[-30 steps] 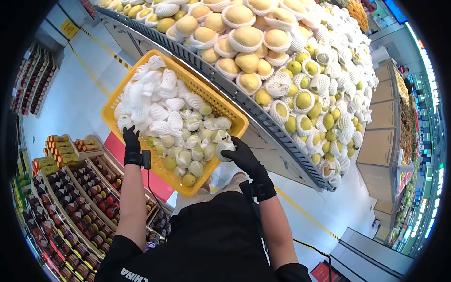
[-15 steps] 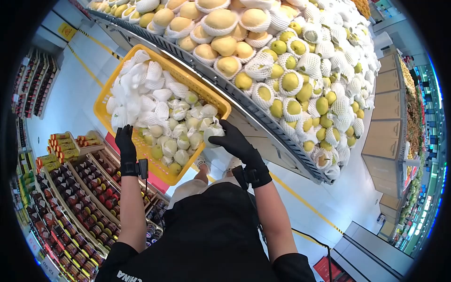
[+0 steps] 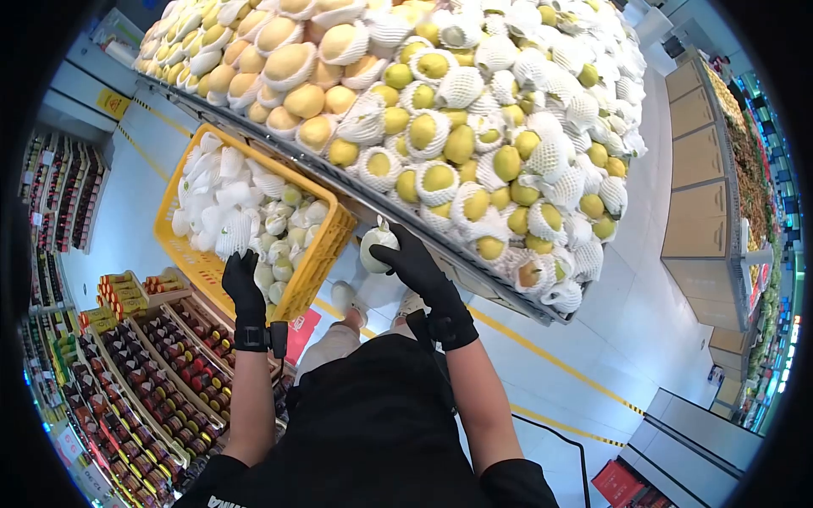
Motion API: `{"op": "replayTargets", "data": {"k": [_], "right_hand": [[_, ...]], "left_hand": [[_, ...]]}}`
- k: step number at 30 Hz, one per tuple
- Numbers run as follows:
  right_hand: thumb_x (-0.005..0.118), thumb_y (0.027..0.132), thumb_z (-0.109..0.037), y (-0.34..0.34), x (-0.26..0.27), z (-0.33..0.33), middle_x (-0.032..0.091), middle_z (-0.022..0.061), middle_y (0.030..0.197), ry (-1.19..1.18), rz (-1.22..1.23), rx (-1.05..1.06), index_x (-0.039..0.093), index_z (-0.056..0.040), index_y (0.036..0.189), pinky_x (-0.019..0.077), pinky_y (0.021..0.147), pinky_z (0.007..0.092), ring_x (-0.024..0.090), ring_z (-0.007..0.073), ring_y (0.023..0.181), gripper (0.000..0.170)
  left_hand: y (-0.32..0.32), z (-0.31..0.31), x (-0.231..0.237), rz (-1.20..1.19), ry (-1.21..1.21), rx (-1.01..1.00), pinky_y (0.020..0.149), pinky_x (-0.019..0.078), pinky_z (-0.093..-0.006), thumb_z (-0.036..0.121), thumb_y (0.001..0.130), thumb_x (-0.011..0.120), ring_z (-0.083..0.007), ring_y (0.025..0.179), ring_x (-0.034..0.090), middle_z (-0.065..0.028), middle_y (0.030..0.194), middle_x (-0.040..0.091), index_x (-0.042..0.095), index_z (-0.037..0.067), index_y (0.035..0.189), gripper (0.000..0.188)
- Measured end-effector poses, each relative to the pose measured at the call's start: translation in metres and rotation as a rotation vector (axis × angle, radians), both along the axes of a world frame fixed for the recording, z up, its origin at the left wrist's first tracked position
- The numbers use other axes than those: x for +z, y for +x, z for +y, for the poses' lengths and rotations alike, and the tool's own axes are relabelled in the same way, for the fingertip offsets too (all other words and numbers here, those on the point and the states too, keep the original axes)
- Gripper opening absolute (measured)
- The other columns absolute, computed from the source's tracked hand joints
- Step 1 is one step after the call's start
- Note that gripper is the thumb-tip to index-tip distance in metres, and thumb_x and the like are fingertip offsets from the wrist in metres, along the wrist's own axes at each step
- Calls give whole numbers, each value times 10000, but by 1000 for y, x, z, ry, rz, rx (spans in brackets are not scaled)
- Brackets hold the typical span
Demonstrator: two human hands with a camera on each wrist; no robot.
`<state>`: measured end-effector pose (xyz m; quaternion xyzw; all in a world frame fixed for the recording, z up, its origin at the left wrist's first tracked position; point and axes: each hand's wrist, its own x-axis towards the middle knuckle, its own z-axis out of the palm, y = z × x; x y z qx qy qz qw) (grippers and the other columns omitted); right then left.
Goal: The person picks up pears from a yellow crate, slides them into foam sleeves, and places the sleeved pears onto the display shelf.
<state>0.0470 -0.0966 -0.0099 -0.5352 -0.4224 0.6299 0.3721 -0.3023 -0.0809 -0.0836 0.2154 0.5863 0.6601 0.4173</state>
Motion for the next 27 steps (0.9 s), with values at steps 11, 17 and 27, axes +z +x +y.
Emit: {"op": "replayTargets", "data": {"k": [11, 17, 27], "right_hand": [[646, 824, -335, 71, -2, -23, 596, 101, 1080, 18, 97, -71, 449, -42, 1292, 527, 654, 309, 609, 179, 905, 586], [597, 864, -313, 68, 3, -25, 575, 116, 1102, 14, 225, -94, 417, -16, 1303, 525, 625, 302, 609, 185, 900, 560], [692, 775, -231, 61, 54, -17, 577, 112, 1122, 137, 32, -31, 454, 22, 1252, 455, 878, 307, 567, 162, 992, 590]], "left_hand": [[87, -3, 34, 96, 21, -205, 879, 513, -367, 203, 952, 484, -260, 953, 622, -201, 1046, 612, 520, -90, 1085, 323], [143, -8, 48, -27, -82, -542, 829, 527, -349, 332, 981, 438, -243, 950, 634, -181, 1072, 619, 511, -83, 1171, 463], [162, -23, 73, 472, -4, -832, 795, 540, -334, 100, 899, 516, -236, 917, 650, -142, 1006, 657, 610, -98, 1052, 267]]}}
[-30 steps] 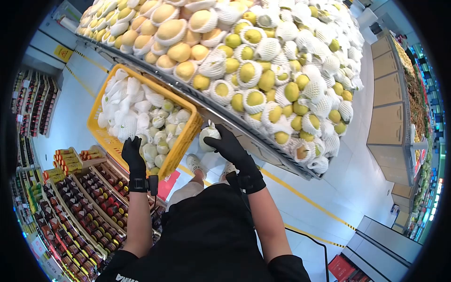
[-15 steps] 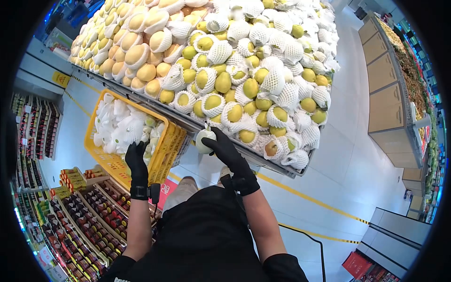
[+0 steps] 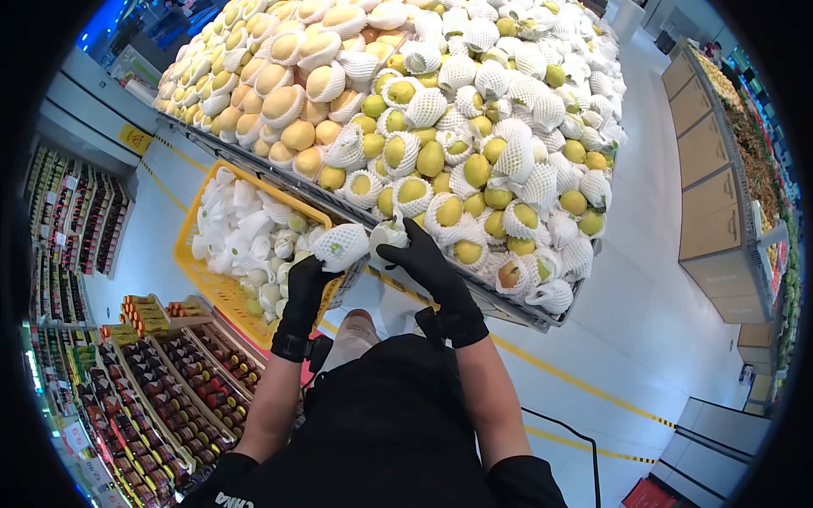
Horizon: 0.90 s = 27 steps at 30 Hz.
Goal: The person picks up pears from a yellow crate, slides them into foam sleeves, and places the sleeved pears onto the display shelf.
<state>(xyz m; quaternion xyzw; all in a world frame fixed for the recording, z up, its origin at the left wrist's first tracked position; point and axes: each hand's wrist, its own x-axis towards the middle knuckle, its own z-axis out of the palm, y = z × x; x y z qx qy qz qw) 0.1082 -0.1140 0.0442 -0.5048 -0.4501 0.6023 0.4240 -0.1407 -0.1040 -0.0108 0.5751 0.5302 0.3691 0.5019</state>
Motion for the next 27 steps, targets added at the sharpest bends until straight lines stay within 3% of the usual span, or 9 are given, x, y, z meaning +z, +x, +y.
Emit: {"op": "replayTargets", "data": {"k": [5, 6, 7, 9, 12, 15, 21, 26, 27], "right_hand": [[680, 779, -185, 9, -23, -6, 567, 120, 1133, 47, 49, -93, 437, 14, 1272, 483, 850, 312, 573, 177, 993, 585], [676, 782, -174, 12, -23, -7, 562, 125, 1140, 30, 76, -112, 427, 16, 1282, 490, 846, 314, 575, 184, 996, 590], [665, 788, -159, 15, -21, -10, 556, 130, 1148, 12, 150, -163, 414, 20, 1290, 500, 841, 318, 578, 195, 1000, 589], [643, 801, -130, 21, -15, -16, 545, 140, 1162, -24, 293, -258, 388, 28, 1307, 518, 832, 328, 584, 217, 1006, 589], [601, 835, -115, 36, -18, -15, 533, 144, 1185, 3, 318, -314, 363, 25, 1321, 536, 824, 347, 595, 243, 1013, 559], [632, 840, -180, 41, -11, -15, 569, 152, 1126, 8, 428, -399, 424, 47, 1252, 540, 784, 334, 605, 199, 976, 514], [637, 839, -184, 47, 1, -16, 576, 151, 1124, 18, 413, -422, 447, 43, 1235, 540, 782, 326, 618, 205, 953, 494], [704, 781, -139, 51, 5, -16, 597, 132, 1092, 146, 482, -473, 493, 28, 1201, 524, 804, 303, 617, 190, 946, 499], [717, 768, -135, 51, 10, -19, 603, 125, 1082, 152, 377, -474, 502, 22, 1194, 517, 808, 297, 615, 183, 942, 502]], "left_hand": [[13, 12, -5, -364, -217, 20, 802, 538, -337, 125, 905, 513, -227, 905, 654, -147, 997, 659, 610, -105, 1055, 291], [22, 14, 15, -79, -14, -99, 813, 534, -330, 129, 906, 518, -219, 893, 657, -144, 992, 663, 617, -94, 1054, 285], [23, 18, 21, 5, 44, -142, 812, 533, -327, 123, 899, 535, -217, 891, 657, -143, 990, 664, 620, -86, 1057, 276], [28, 23, 29, 164, 163, -221, 809, 530, -320, 112, 886, 569, -212, 887, 658, -141, 988, 667, 625, -70, 1065, 261], [34, 30, 45, 219, 120, -279, 776, 520, -293, 99, 855, 630, -188, 871, 657, -124, 980, 679, 626, -44, 1102, 285], [45, 43, 32, -509, -337, -55, 723, 506, -263, 94, 835, 664, -147, 832, 648, -107, 950, 691, 636, -14, 1120, 306], [77, 57, 42, 23, 53, -79, 644, 498, -246, 107, 813, 678, -112, 709, 627, -95, 857, 695, 661, -12, 1072, 285], [102, 71, 41, 119, 186, -135, 636, 502, -269, 106, 723, 683, -128, 641, 629, -79, 739, 685, 688, 36, 994, 280], [107, 72, 43, 166, 214, -138, 637, 504, -275, 105, 706, 679, -133, 636, 633, -80, 718, 681, 692, 47, 980, 280]]}}
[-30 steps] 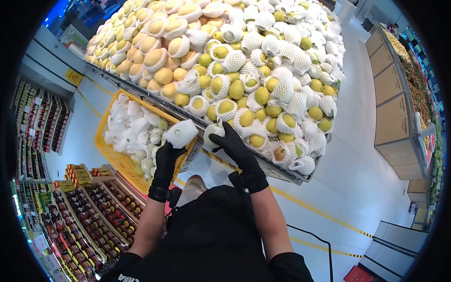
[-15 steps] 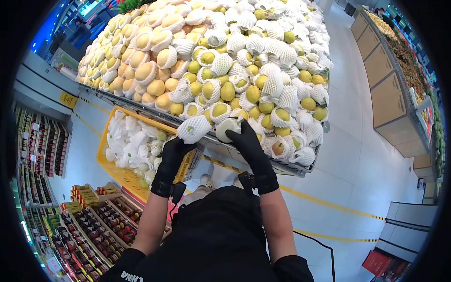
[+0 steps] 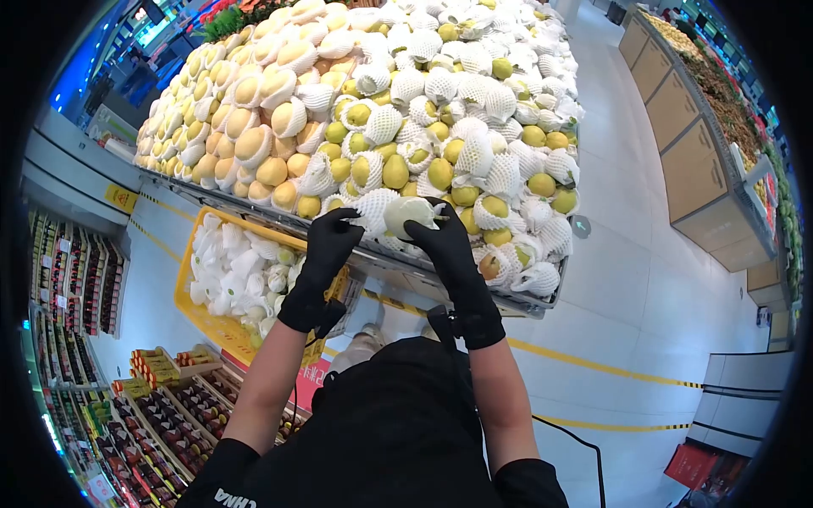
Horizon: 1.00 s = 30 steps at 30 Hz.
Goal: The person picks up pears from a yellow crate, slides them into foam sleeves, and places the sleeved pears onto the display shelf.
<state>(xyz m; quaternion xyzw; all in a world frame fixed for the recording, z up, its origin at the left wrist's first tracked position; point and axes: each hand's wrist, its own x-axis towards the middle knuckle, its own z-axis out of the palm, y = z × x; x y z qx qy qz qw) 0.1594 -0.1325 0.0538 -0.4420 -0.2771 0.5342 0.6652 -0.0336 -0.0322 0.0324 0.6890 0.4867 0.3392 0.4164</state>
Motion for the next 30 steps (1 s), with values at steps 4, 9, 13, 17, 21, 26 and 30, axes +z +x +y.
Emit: {"op": "replayTargets", "data": {"k": [4, 9, 13, 17, 21, 26, 30], "right_hand": [[760, 737, -148, -3, 32, -9, 630, 97, 1037, -36, -343, 57, 535, 3, 1166, 498, 822, 287, 608, 153, 930, 508], [782, 721, -200, -11, 31, -4, 638, 115, 1036, -79, -447, -4, 535, -3, 1162, 508, 813, 295, 627, 172, 933, 542], [802, 687, -229, -1, 21, 3, 641, 144, 1019, -115, -627, -229, 530, 10, 1157, 516, 800, 309, 639, 189, 918, 593], [809, 682, -168, 1, 19, 12, 628, 133, 1049, -128, -853, -310, 517, -1, 1187, 518, 812, 305, 630, 193, 923, 607], [814, 669, -156, 0, 19, 21, 585, 132, 1082, -70, -918, -347, 501, -5, 1192, 506, 844, 318, 604, 211, 990, 628], [806, 672, -129, -5, 33, 27, 512, 137, 1141, -7, -980, -344, 484, -11, 1192, 497, 869, 333, 569, 228, 1044, 623], [799, 680, -121, -10, 32, 36, 523, 135, 1144, -79, -1092, -435, 477, -14, 1219, 498, 879, 340, 572, 227, 1039, 638]], "left_hand": [[19, -7, 24, 176, 50, -90, 648, 514, -298, 96, 693, 677, -191, 649, 662, -112, 686, 673, 692, 65, 980, 289], [35, -9, 25, 59, 288, -309, 691, 524, -317, 44, 711, 648, -215, 749, 676, -138, 883, 683, 647, 58, 1027, 317], [42, -2, 45, 78, 139, -338, 667, 516, -311, -1, 714, 588, -203, 698, 656, -114, 833, 670, 611, 47, 1058, 349], [51, 13, 42, -20, 125, -344, 663, 505, -279, -9, 721, 604, -150, 694, 624, -92, 876, 651, 550, 43, 1074, 361], [57, 29, 38, -102, 178, -326, 639, 511, -309, -20, 722, 588, -200, 684, 641, -104, 815, 636, 512, 63, 1060, 356], [56, 44, 45, -116, 80, -352, 646, 511, -303, 9, 756, 619, -172, 704, 635, -99, 819, 633, 513, 66, 1050, 318], [53, 52, 42, -275, -10, -481, 690, 502, -265, 7, 796, 636, -115, 787, 602, -51, 870, 607, 519, 58, 1055, 288]]}}
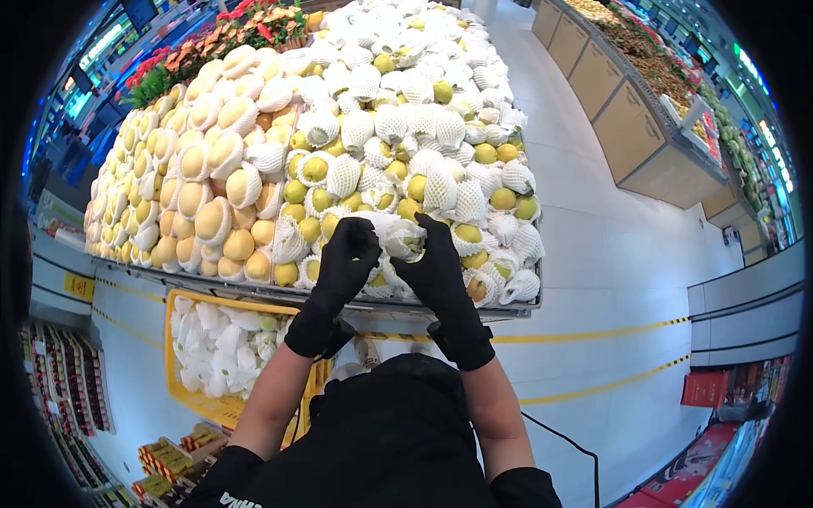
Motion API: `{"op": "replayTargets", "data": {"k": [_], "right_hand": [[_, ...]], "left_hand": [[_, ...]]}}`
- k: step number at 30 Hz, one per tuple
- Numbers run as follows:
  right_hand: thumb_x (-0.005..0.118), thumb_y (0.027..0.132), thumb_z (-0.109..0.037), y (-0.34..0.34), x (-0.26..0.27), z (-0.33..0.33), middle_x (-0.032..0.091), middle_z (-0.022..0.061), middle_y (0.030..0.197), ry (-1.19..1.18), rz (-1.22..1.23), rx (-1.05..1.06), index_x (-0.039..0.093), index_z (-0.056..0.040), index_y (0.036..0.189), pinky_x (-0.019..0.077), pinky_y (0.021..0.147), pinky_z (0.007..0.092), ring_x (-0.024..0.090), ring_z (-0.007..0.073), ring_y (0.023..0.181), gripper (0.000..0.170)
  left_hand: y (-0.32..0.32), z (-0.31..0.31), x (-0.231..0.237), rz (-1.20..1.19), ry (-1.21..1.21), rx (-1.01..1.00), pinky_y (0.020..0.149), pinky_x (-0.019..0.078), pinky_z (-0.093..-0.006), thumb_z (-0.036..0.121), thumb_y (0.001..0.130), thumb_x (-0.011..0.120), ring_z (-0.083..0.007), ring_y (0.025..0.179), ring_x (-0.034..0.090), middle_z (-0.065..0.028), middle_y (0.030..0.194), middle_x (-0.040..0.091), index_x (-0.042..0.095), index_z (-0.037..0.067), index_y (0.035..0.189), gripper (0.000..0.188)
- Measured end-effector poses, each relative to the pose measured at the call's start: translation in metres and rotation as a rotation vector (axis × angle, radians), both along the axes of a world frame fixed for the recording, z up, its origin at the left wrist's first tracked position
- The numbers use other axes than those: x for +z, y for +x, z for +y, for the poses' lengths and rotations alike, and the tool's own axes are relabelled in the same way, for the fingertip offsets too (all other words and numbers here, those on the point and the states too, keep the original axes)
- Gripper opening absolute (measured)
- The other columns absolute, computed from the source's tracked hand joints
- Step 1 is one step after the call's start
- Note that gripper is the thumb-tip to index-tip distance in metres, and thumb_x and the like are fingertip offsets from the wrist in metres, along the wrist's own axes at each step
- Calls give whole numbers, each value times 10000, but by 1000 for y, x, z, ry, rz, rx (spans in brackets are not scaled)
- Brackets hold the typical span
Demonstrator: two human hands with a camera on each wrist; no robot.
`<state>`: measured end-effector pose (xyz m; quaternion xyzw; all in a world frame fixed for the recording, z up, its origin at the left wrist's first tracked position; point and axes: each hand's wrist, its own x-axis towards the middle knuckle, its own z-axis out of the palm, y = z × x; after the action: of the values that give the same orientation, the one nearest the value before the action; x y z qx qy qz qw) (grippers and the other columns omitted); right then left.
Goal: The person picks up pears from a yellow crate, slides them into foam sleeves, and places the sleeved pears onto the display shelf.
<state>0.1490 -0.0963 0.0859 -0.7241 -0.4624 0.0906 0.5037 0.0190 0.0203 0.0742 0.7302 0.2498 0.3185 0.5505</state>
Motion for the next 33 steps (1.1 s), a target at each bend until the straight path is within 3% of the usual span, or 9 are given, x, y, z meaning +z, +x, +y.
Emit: {"op": "replayTargets", "data": {"k": [8, 11, 16, 18, 21, 25, 27, 30, 33], "right_hand": [[801, 675, -102, -11, -5, -9, 572, 131, 1172, -80, 496, -3, 465, -29, 1266, 503, 880, 340, 589, 216, 1039, 684], [805, 667, -119, -12, -16, -16, 574, 129, 1144, -76, 505, -6, 466, -28, 1258, 505, 871, 332, 590, 211, 1028, 687], [808, 658, -100, -1, -17, -16, 576, 133, 1138, -3, 575, 30, 459, -28, 1259, 507, 876, 327, 591, 201, 1027, 699], [801, 664, -79, 8, -10, -17, 575, 135, 1153, 44, 593, 60, 461, -30, 1256, 508, 879, 325, 589, 202, 1039, 684], [798, 671, -74, 21, -11, -20, 580, 128, 1150, 38, 650, 84, 469, -32, 1257, 512, 873, 319, 596, 197, 1024, 674], [759, 711, -56, 39, -17, -23, 592, 133, 1117, 66, 627, 75, 486, -25, 1251, 527, 836, 311, 614, 206, 974, 606], [725, 750, -61, 51, -28, -24, 599, 141, 1095, 113, 710, 91, 490, -4, 1244, 545, 788, 310, 626, 219, 942, 550], [642, 824, -121, 64, -38, -23, 602, 163, 1088, 205, 1242, 158, 487, 37, 1242, 558, 730, 331, 645, 244, 888, 473], [640, 833, -135, 77, -38, -24, 620, 157, 1040, 47, 1199, 150, 499, 55, 1204, 562, 667, 332, 657, 246, 851, 440]], "left_hand": [[-6, 8, -8, -292, -377, -213, 707, 515, -261, 36, 811, 682, -118, 825, 606, -74, 970, 611, 515, 24, 1076, 314], [-9, 0, 8, -61, -197, -82, 744, 485, -271, 60, 716, 783, -146, 877, 564, -75, 1001, 568, 517, 33, 1055, 432], [2, -13, 23, 47, 472, 447, 943, 376, -392, 220, 529, 909, -268, 1112, 424, -129, 1191, 416, 385, 41, 1240, 902], [9, -15, 17, 41, 393, 477, 973, 380, -400, 235, 557, 895, -298, 1128, 441, -151, 1205, 432, 396, 26, 1246, 876], [18, -10, -8, -49, 33, 272, 938, 430, -359, 192, 666, 841, -241, 1085, 516, -138, 1175, 508, 420, -2, 1251, 747], [26, -4, -22, -189, -259, 208, 887, 475, -289, 81, 848, 661, -155, 988, 594, -114, 1103, 626, 525, -47, 1221, 418], [24, -3, -16, -191, -343, 147, 896, 471, -290, 72, 844, 658, -148, 998, 591, -108, 1116, 625, 521, -48, 1239, 434], [25, -4, -4, -177, -385, 62, 900, 467, -289, 53, 839, 651, -148, 1005, 596, -97, 1122, 629, 528, -42, 1248, 438], [23, 0, -9, -121, -392, 3, 894, 470, -286, 58, 838, 653, -152, 983, 606, -95, 1108, 636, 546, -47, 1222, 412]]}}
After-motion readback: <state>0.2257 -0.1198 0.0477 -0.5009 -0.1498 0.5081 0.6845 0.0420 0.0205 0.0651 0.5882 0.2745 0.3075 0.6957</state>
